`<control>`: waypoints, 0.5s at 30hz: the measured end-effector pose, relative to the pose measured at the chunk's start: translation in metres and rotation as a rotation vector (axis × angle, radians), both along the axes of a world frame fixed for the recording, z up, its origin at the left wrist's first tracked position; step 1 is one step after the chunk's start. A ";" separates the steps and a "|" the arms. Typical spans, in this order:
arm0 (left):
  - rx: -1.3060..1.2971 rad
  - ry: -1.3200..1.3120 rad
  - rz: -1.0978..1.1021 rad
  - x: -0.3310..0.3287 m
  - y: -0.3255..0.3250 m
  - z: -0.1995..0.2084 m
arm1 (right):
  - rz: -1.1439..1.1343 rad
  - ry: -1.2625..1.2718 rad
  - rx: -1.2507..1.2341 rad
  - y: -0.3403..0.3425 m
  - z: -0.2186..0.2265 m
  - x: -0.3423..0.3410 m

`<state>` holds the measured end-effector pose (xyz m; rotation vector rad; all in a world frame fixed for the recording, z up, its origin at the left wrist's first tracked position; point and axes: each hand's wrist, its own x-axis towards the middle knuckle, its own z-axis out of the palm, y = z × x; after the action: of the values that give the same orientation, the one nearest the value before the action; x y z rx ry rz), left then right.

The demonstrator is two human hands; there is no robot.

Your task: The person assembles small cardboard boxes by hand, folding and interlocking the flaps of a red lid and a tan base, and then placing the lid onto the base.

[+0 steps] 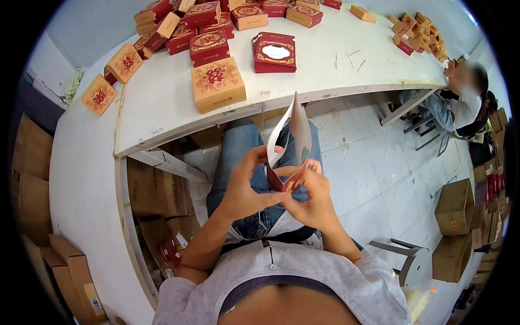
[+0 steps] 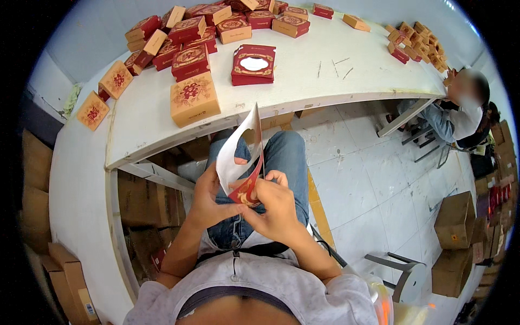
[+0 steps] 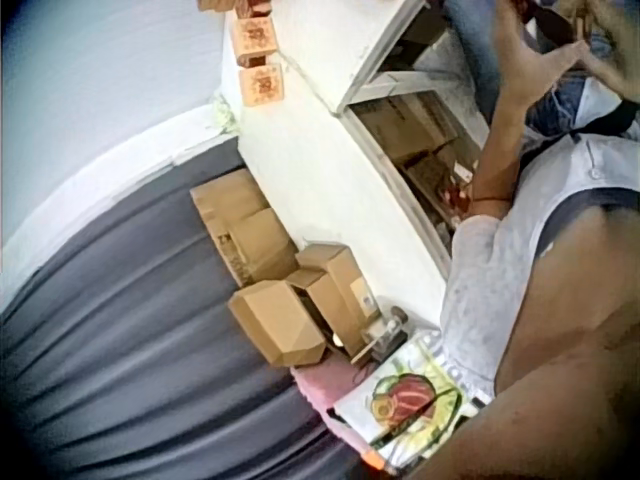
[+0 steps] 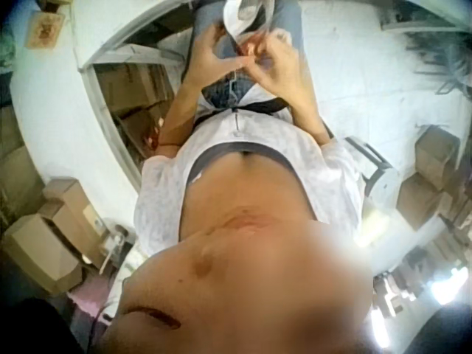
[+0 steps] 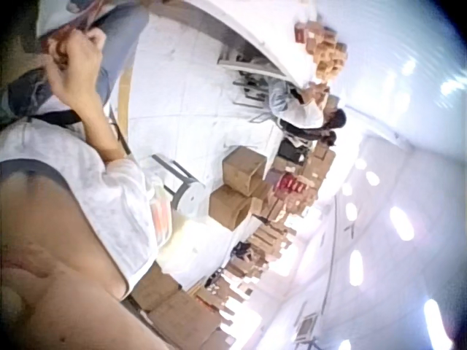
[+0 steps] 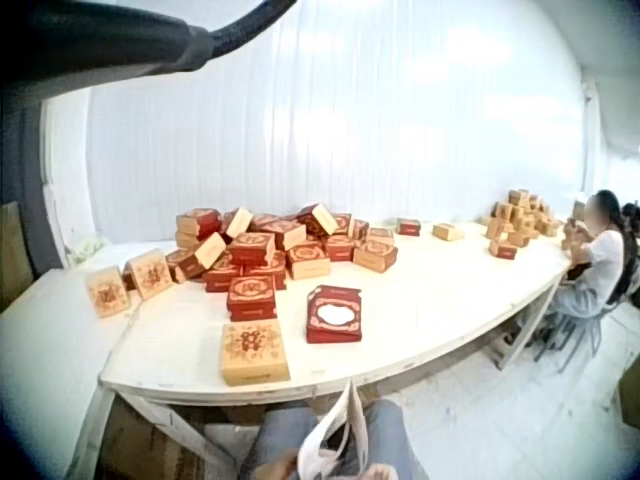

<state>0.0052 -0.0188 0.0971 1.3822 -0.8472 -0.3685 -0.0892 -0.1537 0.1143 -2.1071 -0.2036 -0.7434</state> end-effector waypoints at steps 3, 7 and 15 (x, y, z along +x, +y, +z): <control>-0.006 0.023 0.079 -0.006 0.000 -0.008 | -0.071 0.008 0.047 0.002 -0.012 0.001; -0.028 -0.045 0.223 -0.008 -0.001 -0.004 | -0.175 -0.135 -0.069 0.007 -0.014 0.004; -0.234 0.341 -0.007 0.004 0.018 -0.005 | -0.119 -0.065 0.613 -0.017 -0.014 0.004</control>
<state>0.0093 -0.0007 0.0919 1.0616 -0.5918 -0.4794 -0.0847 -0.1711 0.1006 -1.5214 0.1085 -0.8212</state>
